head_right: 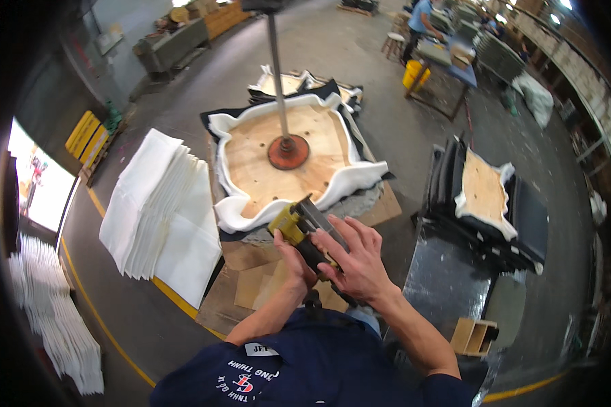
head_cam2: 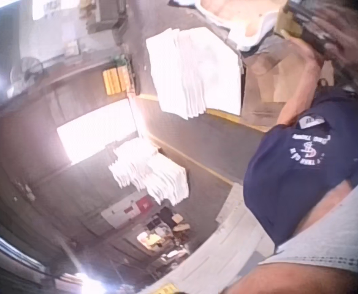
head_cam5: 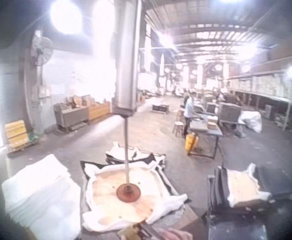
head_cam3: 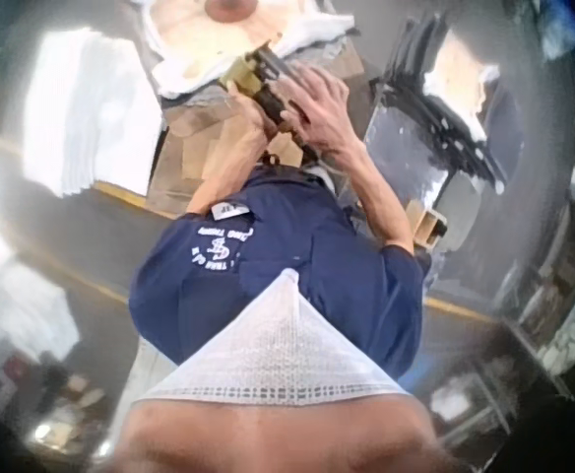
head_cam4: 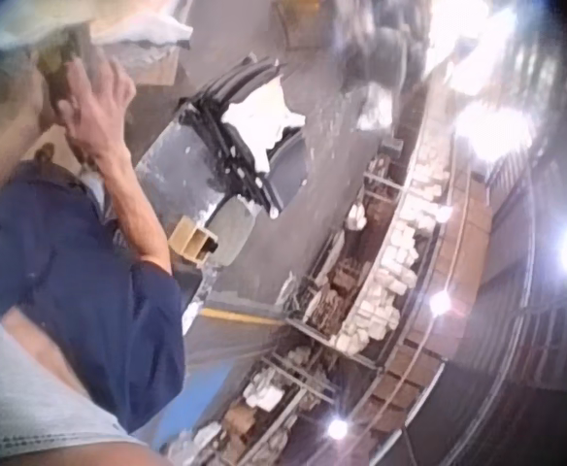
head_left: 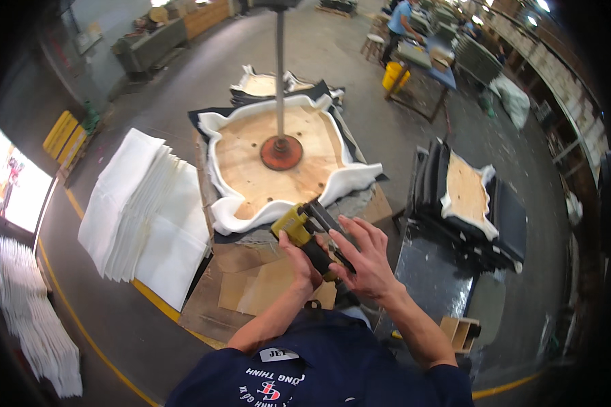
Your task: The person places a dark fabric over a seat cushion, smooths it, then flips the cushion to attach a white fabric layer to the underside using a pneumatic staple gun. The person staples the white fabric around the edges of the cushion base.
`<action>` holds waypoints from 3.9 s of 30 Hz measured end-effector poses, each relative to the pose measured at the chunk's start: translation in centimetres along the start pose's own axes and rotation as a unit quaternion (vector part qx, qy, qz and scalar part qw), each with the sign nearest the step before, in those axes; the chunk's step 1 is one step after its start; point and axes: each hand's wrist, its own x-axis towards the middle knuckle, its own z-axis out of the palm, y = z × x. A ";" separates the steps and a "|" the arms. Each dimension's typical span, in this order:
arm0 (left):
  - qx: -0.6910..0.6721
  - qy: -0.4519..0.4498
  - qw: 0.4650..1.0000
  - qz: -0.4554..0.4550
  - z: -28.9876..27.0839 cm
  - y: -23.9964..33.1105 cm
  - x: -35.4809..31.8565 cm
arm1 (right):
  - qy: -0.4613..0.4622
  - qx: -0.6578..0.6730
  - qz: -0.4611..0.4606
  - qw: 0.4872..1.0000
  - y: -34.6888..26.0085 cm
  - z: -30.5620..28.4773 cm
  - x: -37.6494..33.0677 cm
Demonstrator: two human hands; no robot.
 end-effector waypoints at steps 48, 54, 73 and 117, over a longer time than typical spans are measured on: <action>0.844 -0.073 0.400 0.350 -0.2 0.7 19.2 | -0.199 0.269 0.290 0.896 22.4 12.1 1.0; 0.841 -0.179 0.360 0.362 -0.7 1.8 21.9 | -0.192 0.307 0.263 0.894 22.6 12.4 0.9; 0.806 -0.099 0.456 0.363 -2.1 2.2 24.0 | -0.385 0.320 0.372 0.782 22.6 12.8 11.5; 0.850 -0.033 0.345 0.397 2.0 -1.2 23.9 | -0.151 0.516 0.444 0.717 24.6 8.4 1.6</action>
